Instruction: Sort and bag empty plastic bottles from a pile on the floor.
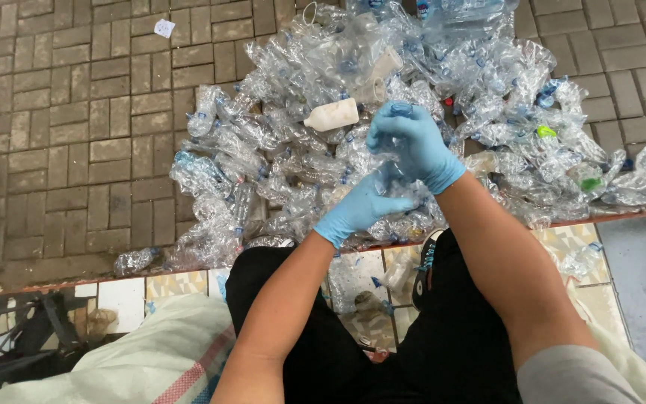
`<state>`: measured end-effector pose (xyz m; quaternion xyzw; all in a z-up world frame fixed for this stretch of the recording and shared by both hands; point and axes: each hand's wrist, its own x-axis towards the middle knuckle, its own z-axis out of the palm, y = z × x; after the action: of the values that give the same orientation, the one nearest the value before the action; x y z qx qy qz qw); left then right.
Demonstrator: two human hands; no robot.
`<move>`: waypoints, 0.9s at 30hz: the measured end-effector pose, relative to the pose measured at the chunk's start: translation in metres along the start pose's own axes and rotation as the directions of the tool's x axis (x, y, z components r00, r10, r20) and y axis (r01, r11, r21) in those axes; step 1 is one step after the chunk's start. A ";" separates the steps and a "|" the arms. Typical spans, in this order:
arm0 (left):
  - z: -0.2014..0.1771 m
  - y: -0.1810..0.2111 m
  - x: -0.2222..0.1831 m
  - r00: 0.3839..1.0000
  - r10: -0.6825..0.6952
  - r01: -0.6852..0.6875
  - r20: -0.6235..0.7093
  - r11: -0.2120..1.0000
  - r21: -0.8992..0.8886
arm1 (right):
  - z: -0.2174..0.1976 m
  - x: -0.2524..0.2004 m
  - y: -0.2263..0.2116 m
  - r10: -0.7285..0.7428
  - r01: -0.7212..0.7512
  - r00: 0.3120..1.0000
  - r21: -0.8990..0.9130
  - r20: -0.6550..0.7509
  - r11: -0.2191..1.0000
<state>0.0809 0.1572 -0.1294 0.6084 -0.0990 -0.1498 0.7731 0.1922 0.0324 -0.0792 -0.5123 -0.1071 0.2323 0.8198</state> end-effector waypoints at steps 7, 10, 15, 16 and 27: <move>-0.004 -0.020 0.016 0.900 -0.104 0.245 -0.424 0.924 0.295 | 0.017 0.011 0.033 -0.128 0.099 0.935 -0.104 -0.332 0.990; -0.001 -0.017 0.008 0.916 0.033 0.110 -0.401 0.938 0.328 | 0.025 0.006 0.032 -0.152 0.126 0.933 -0.099 -0.326 0.987; 0.007 0.027 -0.001 0.891 0.066 0.183 -0.450 0.853 0.488 | 0.026 -0.001 0.029 -0.237 0.089 0.934 -0.469 -0.266 0.879; 0.014 0.052 -0.004 0.873 0.077 0.246 -0.482 0.785 0.569 | 0.030 -0.004 0.028 -0.266 0.040 0.927 -0.637 -0.264 0.769; 0.000 0.040 0.016 0.888 0.243 0.318 -0.390 0.286 0.904 | 0.048 -0.011 0.041 -0.485 0.141 0.872 -0.916 -0.064 0.375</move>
<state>0.0999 0.1603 -0.0914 0.9656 0.0312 0.0680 0.2492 0.1517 0.0796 -0.0934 -0.8641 -0.1733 -0.1091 0.4597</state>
